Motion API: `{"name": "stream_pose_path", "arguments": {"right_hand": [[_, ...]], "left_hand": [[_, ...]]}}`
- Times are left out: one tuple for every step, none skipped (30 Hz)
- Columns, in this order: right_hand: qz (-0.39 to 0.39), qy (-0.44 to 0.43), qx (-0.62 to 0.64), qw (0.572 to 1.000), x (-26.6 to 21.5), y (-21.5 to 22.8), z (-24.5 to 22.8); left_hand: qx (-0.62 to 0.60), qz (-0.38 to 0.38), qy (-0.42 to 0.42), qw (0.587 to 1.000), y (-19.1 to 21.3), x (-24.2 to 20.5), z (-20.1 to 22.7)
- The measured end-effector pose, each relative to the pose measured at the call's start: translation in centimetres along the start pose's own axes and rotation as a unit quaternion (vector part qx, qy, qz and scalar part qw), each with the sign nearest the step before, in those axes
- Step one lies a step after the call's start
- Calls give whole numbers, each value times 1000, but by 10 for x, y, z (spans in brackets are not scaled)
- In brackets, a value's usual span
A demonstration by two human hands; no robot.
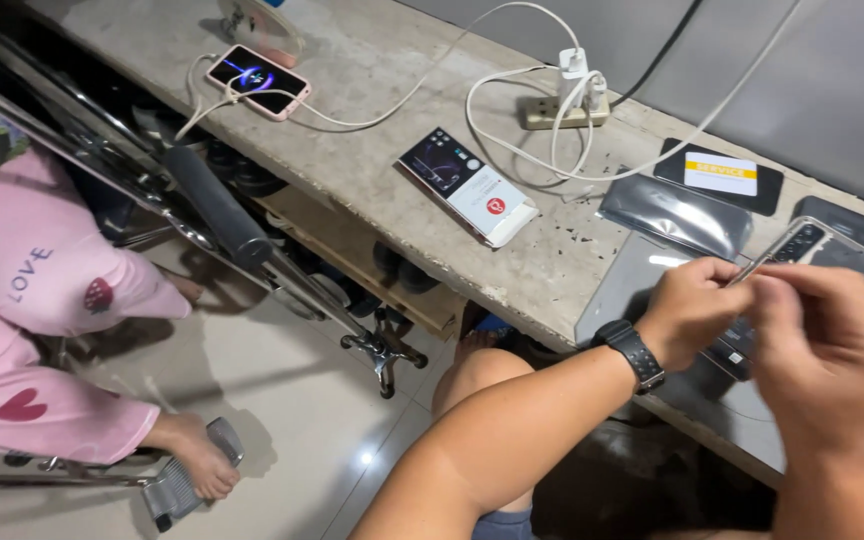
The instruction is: Inspecting and assembling the internal components of a smartphone screen assembly using precision tools.
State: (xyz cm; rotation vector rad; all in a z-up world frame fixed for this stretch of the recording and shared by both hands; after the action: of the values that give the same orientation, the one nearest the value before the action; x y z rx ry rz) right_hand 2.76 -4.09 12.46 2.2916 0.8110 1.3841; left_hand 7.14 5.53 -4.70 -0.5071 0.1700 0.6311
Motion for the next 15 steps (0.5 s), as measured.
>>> {"name": "stream_pose_path", "arguments": {"right_hand": [[45,-87,22,995,-22,13,36],[87,-174,45,980,-47,25,73],[90,-177,46,979,-56,28,84],[107,-200,34,973,-67,35,100],[129,-224,19,966,-79,45,116],[135,-229,16,964,-82,43,119],[166,-219,28,961,-87,47,121],[196,-209,39,957,-92,52,123],[204,-214,28,955,-91,56,121],[189,-258,78,944,-91,51,128],[175,-298,127,930,-88,47,136],[185,-300,115,929,-90,51,143],[165,-314,135,925,-95,48,150],[146,-328,156,920,-100,44,157],[156,-336,145,917,-109,46,169]], "left_hand": [[-19,-2,2,1000,-3,-1,-1],[-37,-4,4,999,-7,-1,-2],[-34,-5,6,999,-4,-4,1],[-36,-12,7,999,-4,-7,3],[-36,-23,9,999,-7,-8,6],[-30,-28,12,999,-6,-5,4],[-27,-17,2,1000,-6,-2,2],[-23,-5,-8,1000,-6,2,-1],[-21,-18,-2,1000,-8,1,-6],[-30,-29,-19,999,-9,0,-7],[-42,-42,-39,997,-13,3,-5],[-41,-57,-35,997,-17,2,-5],[-29,-70,-45,996,-19,-1,-6],[-17,-82,-55,995,-21,-3,-6],[-15,-96,-45,994,-28,-7,-7]]}}
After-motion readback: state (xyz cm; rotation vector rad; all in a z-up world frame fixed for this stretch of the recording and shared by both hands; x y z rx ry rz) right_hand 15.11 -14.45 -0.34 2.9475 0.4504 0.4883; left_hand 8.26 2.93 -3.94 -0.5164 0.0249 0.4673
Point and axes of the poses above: each hand's wrist, its own x-axis towards the middle knuckle, its own y-axis out of the back of the hand, z = x × y, the point moved 9 cm from there along x, towards the middle knuckle, and after that the axes turned 5 degrees about y, right-handed, at the moved point
